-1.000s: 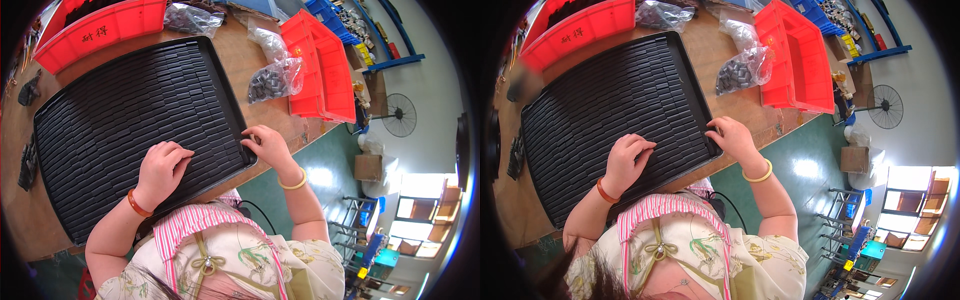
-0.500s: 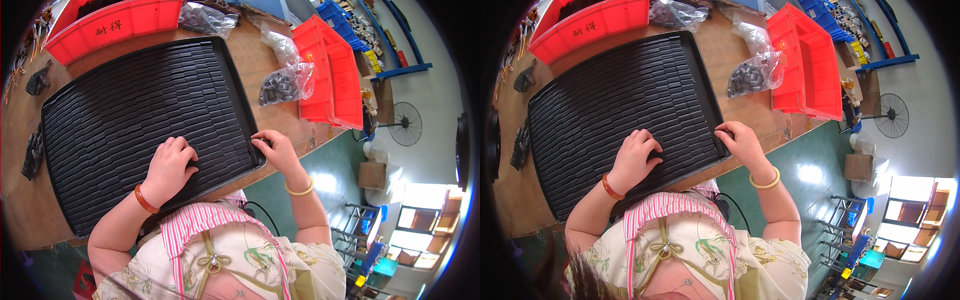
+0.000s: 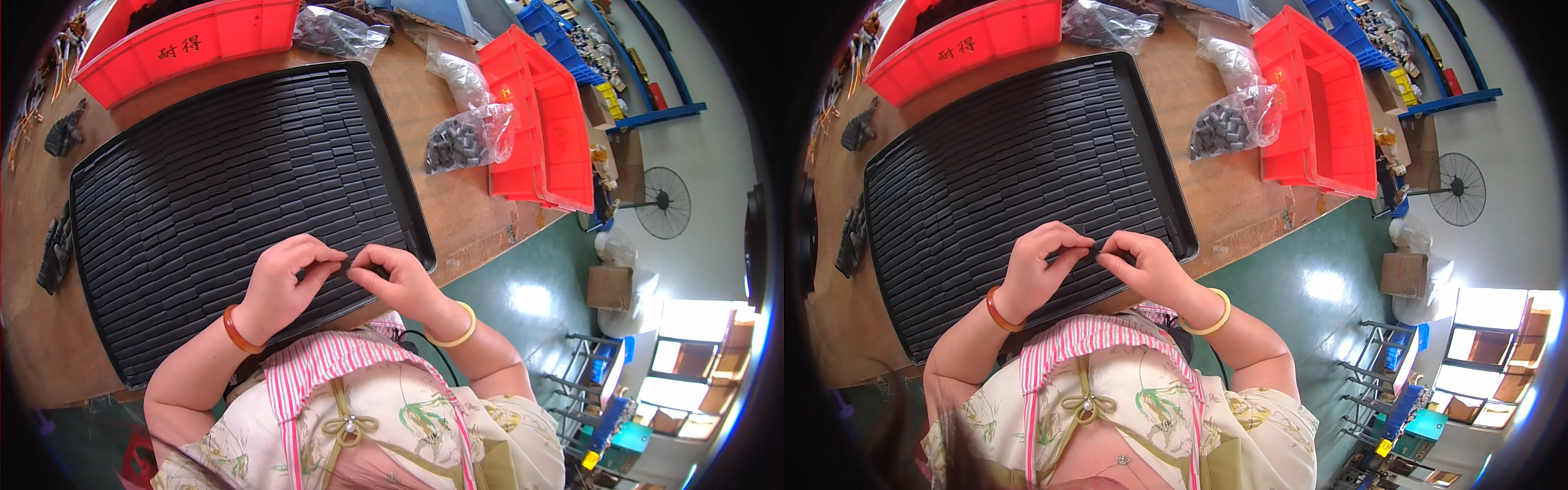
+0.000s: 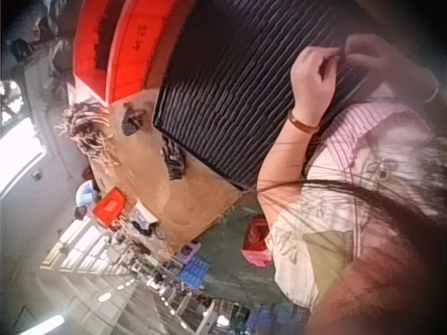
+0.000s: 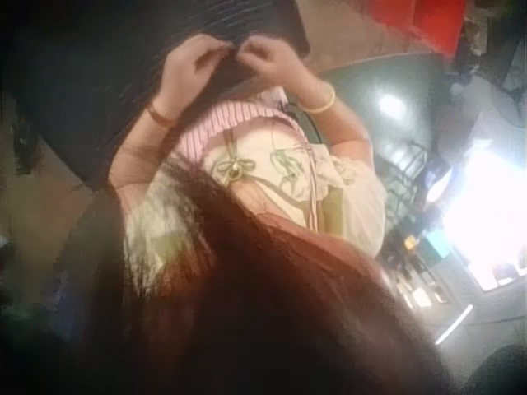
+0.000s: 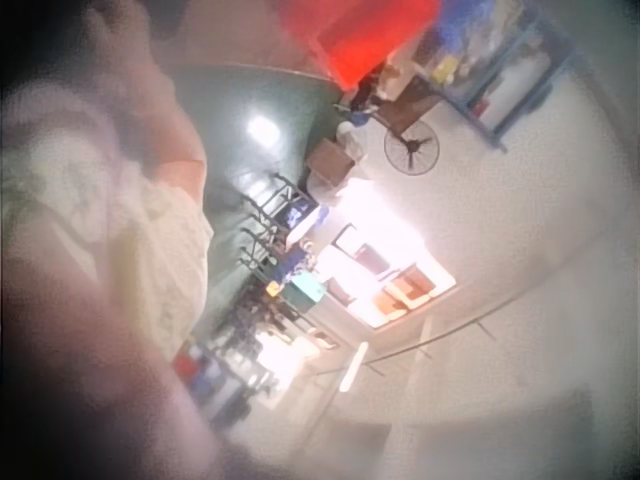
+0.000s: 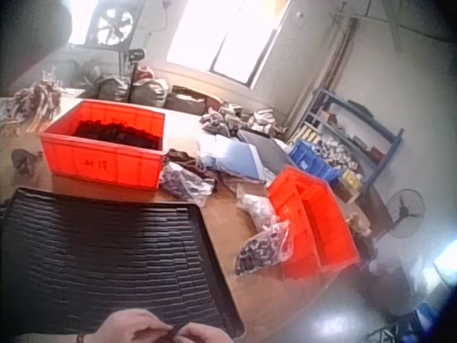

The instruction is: The person assembles small plastic components by hand on a sorting tray.

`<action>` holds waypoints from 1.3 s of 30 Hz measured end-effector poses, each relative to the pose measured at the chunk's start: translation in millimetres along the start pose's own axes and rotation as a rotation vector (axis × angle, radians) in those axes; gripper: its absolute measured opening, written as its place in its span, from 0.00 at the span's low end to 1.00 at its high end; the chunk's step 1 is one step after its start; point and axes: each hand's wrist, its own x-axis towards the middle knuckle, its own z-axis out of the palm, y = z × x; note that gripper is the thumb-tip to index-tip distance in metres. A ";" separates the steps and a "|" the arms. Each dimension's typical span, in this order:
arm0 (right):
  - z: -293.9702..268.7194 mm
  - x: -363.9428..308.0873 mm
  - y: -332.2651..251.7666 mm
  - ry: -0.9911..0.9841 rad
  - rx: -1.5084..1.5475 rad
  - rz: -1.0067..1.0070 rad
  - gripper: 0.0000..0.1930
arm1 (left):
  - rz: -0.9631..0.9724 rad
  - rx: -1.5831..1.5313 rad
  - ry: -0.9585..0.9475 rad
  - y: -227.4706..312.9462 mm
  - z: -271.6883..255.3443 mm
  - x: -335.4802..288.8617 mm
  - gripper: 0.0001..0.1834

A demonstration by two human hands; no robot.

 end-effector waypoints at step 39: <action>1.7 2.9 -15.2 0.130 -0.280 -0.102 0.13 | -0.112 0.031 -0.066 5.1 2.4 -4.2 0.15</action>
